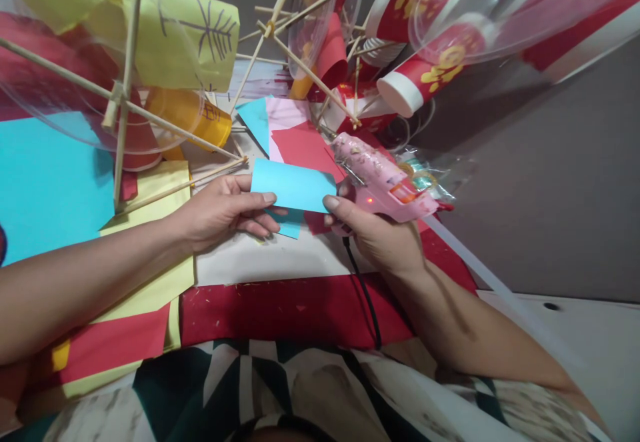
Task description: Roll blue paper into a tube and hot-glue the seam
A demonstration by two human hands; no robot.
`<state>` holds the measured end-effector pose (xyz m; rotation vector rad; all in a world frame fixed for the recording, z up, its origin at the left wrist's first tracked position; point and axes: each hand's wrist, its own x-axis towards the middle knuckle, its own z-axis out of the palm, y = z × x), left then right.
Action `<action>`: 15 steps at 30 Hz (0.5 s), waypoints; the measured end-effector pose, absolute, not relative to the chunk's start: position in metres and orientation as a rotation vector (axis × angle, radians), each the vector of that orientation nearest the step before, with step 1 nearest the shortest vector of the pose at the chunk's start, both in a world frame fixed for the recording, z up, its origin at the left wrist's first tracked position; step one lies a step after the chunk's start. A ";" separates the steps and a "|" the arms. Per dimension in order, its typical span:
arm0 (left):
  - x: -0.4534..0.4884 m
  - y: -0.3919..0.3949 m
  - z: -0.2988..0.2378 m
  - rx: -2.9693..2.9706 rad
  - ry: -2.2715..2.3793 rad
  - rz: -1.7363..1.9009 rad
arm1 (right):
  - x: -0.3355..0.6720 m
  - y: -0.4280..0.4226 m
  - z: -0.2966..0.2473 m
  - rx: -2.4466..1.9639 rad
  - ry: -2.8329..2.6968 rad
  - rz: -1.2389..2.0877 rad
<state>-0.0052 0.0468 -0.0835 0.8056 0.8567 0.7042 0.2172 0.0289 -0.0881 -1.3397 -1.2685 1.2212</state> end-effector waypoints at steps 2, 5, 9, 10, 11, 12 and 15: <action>-0.006 0.049 -0.086 0.804 0.828 0.689 | 0.218 0.029 -0.089 -1.334 -1.304 1.222; -0.007 0.051 -0.089 0.803 0.784 0.655 | 0.220 0.030 -0.091 -1.336 -1.347 1.224; -0.007 0.052 -0.091 0.797 0.769 0.656 | 0.218 0.032 -0.090 -1.330 -1.358 1.253; -0.007 0.052 -0.091 0.787 0.787 0.682 | 0.217 0.032 -0.090 -1.324 -1.374 1.249; -0.007 0.053 -0.090 0.774 0.806 0.714 | 0.217 0.033 -0.089 -1.317 -1.391 1.236; -0.006 0.054 -0.089 0.756 0.826 0.748 | 0.217 0.033 -0.089 -1.317 -1.398 1.214; -0.005 0.056 -0.087 0.692 0.857 0.818 | 0.220 0.032 -0.089 -1.341 -1.356 1.127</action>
